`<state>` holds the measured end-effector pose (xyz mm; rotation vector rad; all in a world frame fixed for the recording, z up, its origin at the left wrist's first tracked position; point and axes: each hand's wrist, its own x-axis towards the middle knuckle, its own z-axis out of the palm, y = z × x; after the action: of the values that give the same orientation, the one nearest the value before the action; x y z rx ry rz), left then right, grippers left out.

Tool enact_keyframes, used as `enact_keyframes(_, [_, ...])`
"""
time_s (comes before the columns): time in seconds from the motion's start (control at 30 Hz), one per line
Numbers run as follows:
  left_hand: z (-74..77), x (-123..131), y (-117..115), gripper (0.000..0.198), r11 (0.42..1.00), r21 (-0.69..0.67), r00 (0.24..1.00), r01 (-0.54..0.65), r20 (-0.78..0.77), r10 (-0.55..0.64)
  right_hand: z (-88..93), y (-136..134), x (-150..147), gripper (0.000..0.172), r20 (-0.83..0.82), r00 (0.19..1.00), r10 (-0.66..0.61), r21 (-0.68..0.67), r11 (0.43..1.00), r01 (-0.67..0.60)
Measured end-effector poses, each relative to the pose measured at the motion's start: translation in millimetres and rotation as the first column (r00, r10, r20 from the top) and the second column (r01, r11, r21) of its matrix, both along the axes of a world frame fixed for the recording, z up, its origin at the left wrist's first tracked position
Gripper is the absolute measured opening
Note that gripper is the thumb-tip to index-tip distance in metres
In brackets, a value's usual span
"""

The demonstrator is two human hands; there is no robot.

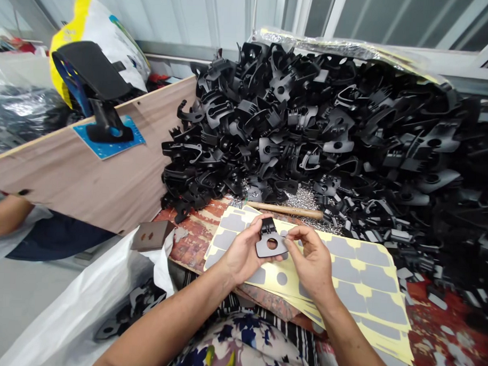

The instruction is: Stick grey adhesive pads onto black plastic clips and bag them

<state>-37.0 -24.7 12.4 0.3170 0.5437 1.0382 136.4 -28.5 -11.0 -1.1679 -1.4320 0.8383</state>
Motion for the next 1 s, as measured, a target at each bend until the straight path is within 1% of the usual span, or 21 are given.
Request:
enact_keyframes(0.13, [-0.8,0,1,0.031,1.0,0.0,1.0,0.005,0.005,-0.005,0.2,0,0,0.007,0.035,0.999,-0.018,0.001,1.0,0.018])
enact_keyframes(0.3, [-4.1,0,1,0.037,1.0,0.003,1.0,0.014,-0.016,-0.014,-0.1,-2,0,0.007,0.078,0.997,-0.031,0.017,0.999,0.03])
enact_keyframes(0.4, [-2.6,-1,0,0.038,1.0,0.001,1.0,0.016,-0.023,-0.016,3.8,-4,0,0.007,0.103,0.994,-0.031,0.033,0.999,0.028])
enact_keyframes(0.5, [1.3,-1,-2,0.041,1.0,0.013,0.999,0.019,-0.044,-0.019,11.5,-7,-2,0.006,0.188,0.981,-0.043,0.078,0.996,0.029])
enact_keyframes(0.57, [2.4,1,-6,0.05,0.998,0.056,0.996,0.019,-0.083,-0.014,15.6,-9,-4,0.008,0.269,0.961,-0.068,0.145,0.989,0.029])
enact_keyframes(0.6, [1.7,3,-8,0.054,0.996,0.085,0.993,0.002,-0.117,0.008,16.3,-10,-6,0.009,0.309,0.947,-0.082,0.185,0.982,0.024])
enact_keyframes(0.67, [-2.4,9,-11,0.057,0.985,0.151,0.971,-0.081,-0.213,0.113,14.7,-14,-9,0.012,0.376,0.92,-0.115,0.278,0.961,0.007])
enact_keyframes(0.77, [-11.6,17,-16,0.048,0.942,0.251,0.887,-0.222,-0.35,0.302,8.4,-22,-13,0.022,0.46,0.865,-0.202,0.432,0.902,-0.019])
enact_keyframes(0.8, [-13.2,18,-17,0.046,0.929,0.278,0.861,-0.243,-0.379,0.339,6.9,-24,-14,0.027,0.488,0.839,-0.241,0.465,0.885,-0.016])
enact_keyframes(0.83, [-13.0,18,-19,0.045,0.924,0.291,0.846,-0.246,-0.4,0.352,6.5,-26,-13,0.031,0.513,0.812,-0.279,0.477,0.879,0.001])
enact_keyframes(0.87, [-10.6,14,-21,0.046,0.93,0.288,0.847,-0.229,-0.412,0.336,7.3,-26,-12,0.037,0.533,0.79,-0.302,0.459,0.888,0.03])
enact_keyframes(0.9, [-5.7,8,-25,0.048,0.944,0.27,0.861,-0.188,-0.418,0.291,9.3,-24,-9,0.044,0.547,0.784,-0.292,0.406,0.912,0.057])
enact_keyframes(0.93, [1.5,-3,-29,0.052,0.962,0.243,0.878,-0.125,-0.424,0.221,12.3,-20,-6,0.049,0.552,0.8,-0.233,0.311,0.948,0.062])
enact_keyframes(0.97, [10.6,-18,-36,0.056,0.975,0.214,0.889,-0.053,-0.434,0.143,16.0,-13,-2,0.049,0.537,0.834,-0.123,0.184,0.983,0.027])
enact_keyframes(1.0, [21.0,-38,-43,0.059,0.981,0.194,0.885,0.014,-0.459,0.078,20.0,-3,2,0.043,0.498,0.867,0.026,0.043,0.998,-0.054])
